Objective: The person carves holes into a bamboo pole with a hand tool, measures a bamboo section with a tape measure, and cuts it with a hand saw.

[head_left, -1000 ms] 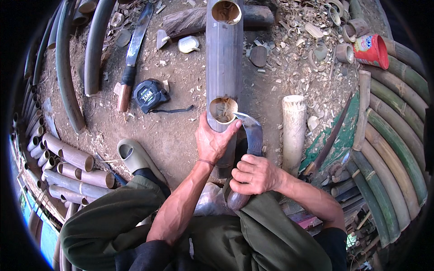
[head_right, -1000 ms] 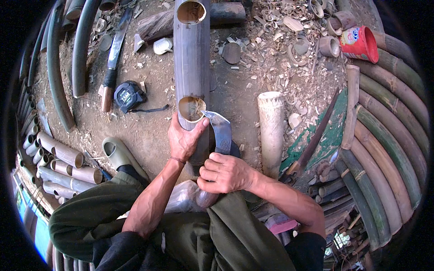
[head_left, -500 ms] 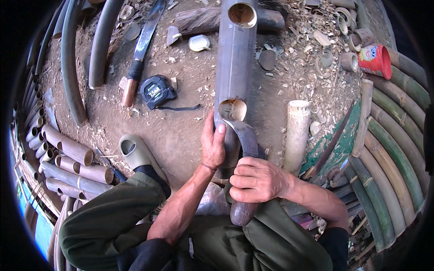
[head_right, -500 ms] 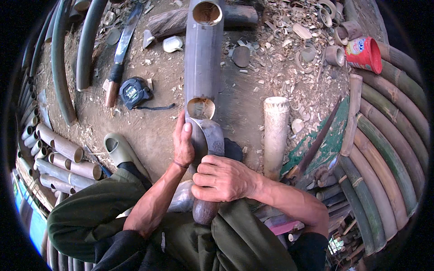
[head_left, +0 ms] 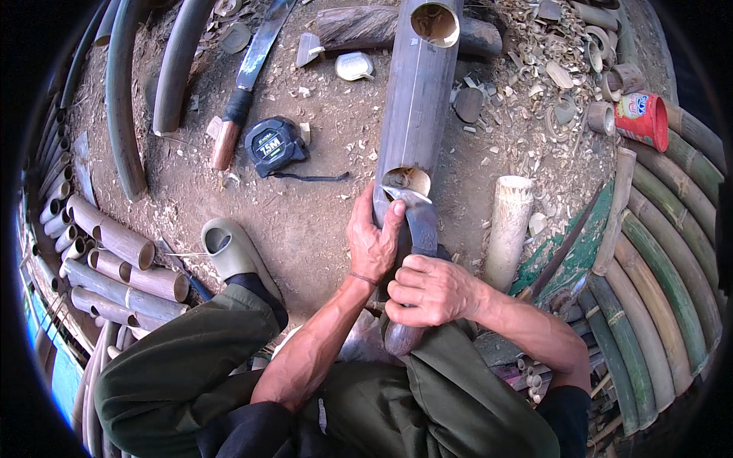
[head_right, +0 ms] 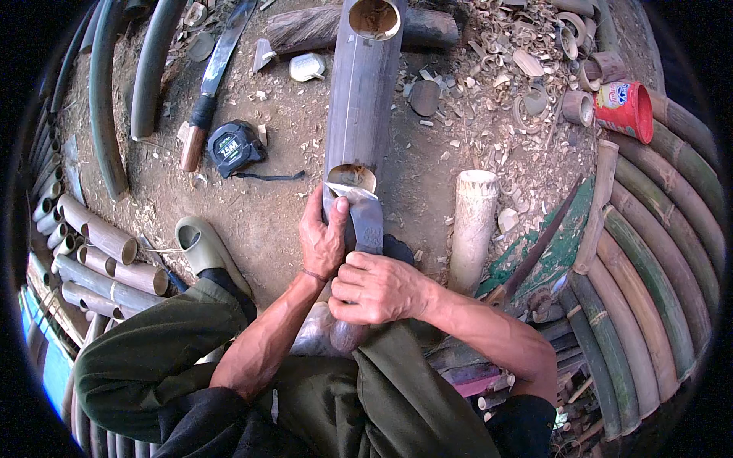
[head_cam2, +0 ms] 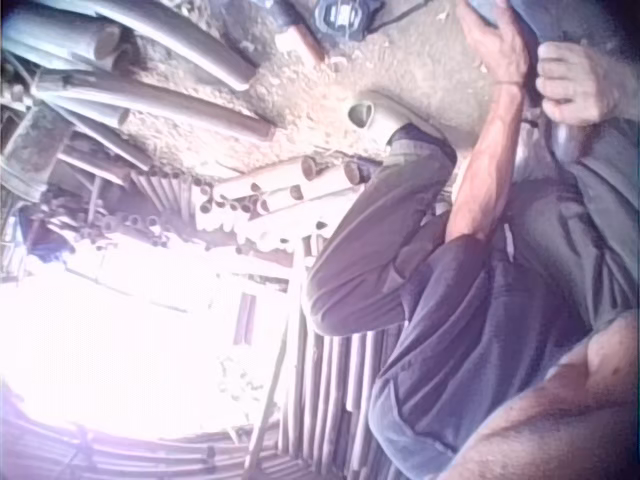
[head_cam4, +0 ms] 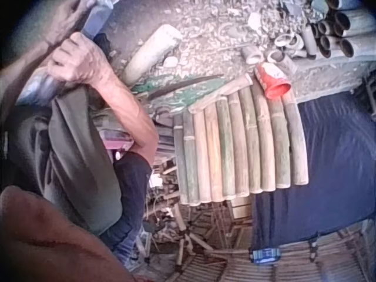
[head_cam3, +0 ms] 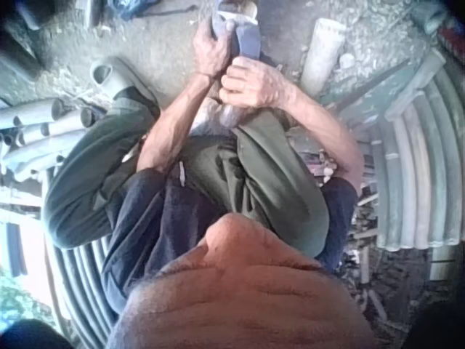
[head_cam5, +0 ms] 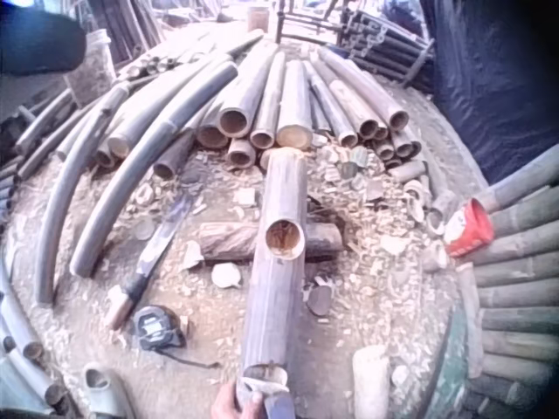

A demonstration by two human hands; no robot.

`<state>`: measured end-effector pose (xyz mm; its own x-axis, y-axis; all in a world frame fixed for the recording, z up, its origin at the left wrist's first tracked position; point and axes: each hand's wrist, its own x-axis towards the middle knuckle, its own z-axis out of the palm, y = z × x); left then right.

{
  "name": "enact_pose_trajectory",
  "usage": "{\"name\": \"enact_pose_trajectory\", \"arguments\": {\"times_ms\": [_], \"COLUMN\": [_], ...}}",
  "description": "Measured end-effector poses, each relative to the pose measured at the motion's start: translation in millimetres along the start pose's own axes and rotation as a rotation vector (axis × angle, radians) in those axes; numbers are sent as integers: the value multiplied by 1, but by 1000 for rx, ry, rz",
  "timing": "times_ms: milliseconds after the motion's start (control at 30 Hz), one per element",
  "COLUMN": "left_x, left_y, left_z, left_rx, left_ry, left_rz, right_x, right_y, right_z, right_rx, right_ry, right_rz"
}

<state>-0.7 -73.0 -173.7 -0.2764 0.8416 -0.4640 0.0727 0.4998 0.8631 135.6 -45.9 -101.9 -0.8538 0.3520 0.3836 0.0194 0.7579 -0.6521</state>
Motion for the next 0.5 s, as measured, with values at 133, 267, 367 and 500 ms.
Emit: {"name": "enact_pose_trajectory", "arguments": {"times_ms": [133, 267, 367, 500], "left_x": [1, 3, 3, 3], "left_y": [0, 6, 13, 14], "left_z": [0, 1, -3, -5], "left_rx": [104, 144, 120, 117], "left_ry": [59, 76, 51, 35], "left_rz": [97, 165, 134, 124], "right_x": [0, 27, 54, 74], "right_y": [7, 3, 2, 29], "right_z": [1, -32, -65, -82], "right_rx": [-50, 214, 736, 809], "right_ry": [-6, 300, 990, 1172], "right_rz": [10, 213, 474, 649]}}
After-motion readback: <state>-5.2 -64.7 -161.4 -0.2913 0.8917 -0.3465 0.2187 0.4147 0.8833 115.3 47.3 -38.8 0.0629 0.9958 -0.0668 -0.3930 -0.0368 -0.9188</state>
